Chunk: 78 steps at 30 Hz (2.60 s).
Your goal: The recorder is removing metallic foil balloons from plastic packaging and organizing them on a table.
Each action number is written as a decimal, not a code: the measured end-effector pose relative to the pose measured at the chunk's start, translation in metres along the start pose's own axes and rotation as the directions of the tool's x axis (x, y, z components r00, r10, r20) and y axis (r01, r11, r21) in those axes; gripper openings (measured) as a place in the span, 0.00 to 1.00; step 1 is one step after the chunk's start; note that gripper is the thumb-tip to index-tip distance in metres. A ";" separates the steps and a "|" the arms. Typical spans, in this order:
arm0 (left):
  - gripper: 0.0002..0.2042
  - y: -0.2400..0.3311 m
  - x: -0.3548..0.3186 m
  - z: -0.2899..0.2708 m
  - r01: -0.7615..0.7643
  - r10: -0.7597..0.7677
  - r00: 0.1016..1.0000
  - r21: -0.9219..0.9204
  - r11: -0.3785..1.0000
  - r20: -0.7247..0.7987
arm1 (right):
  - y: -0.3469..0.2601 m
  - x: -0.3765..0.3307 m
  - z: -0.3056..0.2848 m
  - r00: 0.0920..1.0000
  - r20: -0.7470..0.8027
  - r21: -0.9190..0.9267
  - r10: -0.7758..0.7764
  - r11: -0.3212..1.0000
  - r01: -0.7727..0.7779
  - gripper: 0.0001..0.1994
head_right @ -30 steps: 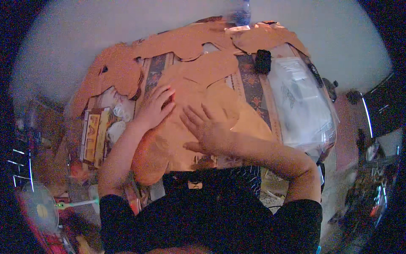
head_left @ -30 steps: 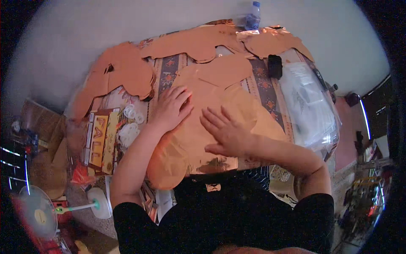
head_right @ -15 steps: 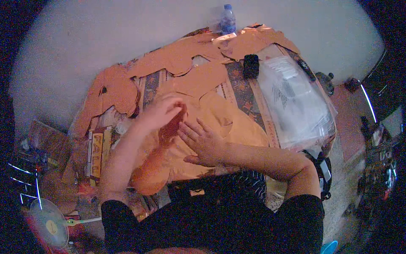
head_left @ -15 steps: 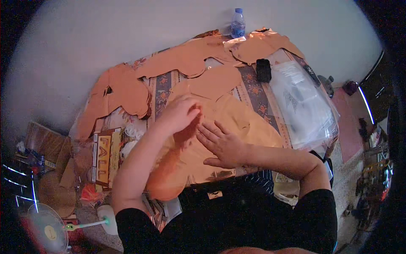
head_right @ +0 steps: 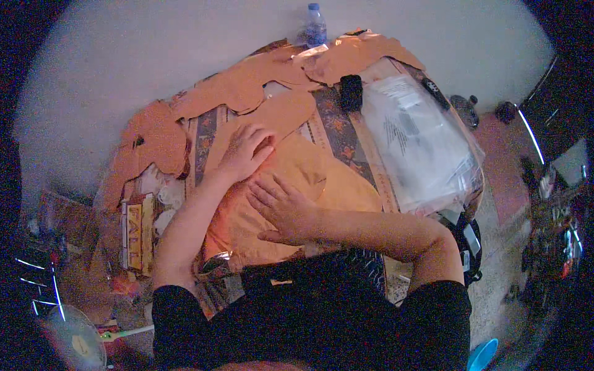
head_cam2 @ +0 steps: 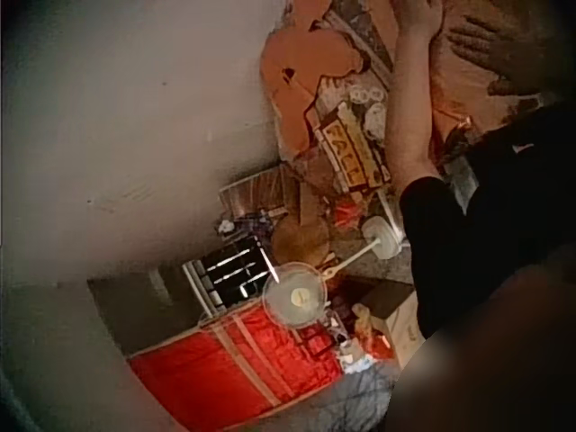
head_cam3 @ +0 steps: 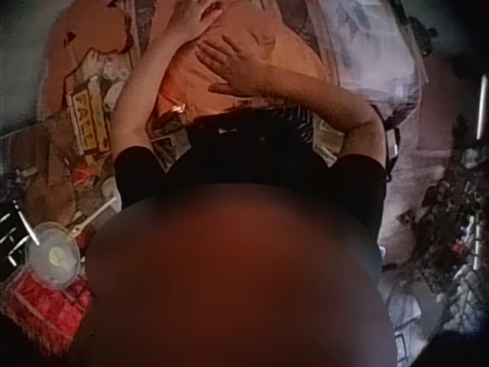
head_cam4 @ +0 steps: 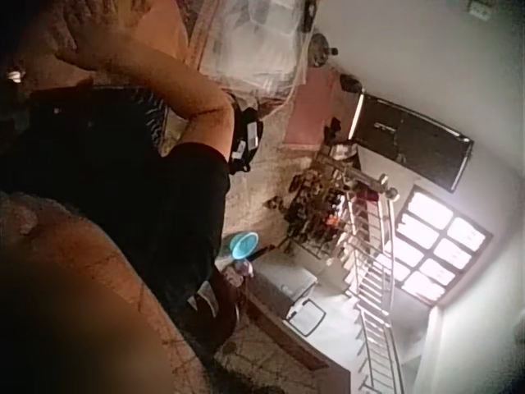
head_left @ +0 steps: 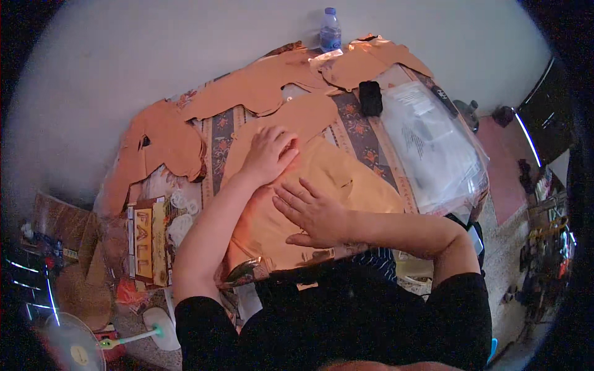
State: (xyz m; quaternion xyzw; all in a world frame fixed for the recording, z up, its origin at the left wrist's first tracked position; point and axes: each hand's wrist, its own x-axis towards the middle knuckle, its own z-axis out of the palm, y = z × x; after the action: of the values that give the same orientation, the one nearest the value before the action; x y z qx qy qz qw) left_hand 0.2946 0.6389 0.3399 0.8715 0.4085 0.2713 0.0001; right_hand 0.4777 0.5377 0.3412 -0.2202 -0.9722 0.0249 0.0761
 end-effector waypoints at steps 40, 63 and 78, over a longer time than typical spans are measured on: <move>0.09 0.000 -0.005 0.002 -0.013 0.014 0.994 0.011 1.000 -0.109 | 0.073 -0.031 -0.094 0.909 0.143 0.957 0.391 0.180 -0.228 0.09; 0.15 0.003 -0.001 0.000 0.043 -0.055 0.995 -0.150 0.988 -0.078 | 0.102 0.037 0.004 0.818 -0.395 0.467 0.418 0.858 -0.213 0.20; 0.10 -0.027 0.006 -0.009 0.416 -0.288 0.909 -0.606 0.678 0.302 | -0.001 0.031 -0.026 0.925 -0.378 0.709 -0.033 0.633 0.312 0.35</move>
State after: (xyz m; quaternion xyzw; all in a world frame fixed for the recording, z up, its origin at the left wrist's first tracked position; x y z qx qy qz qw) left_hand 0.2745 0.6594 0.3441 0.7399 0.4453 0.3117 0.3964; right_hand 0.4540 0.5502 0.3714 -0.0736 -0.8615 0.3837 0.3243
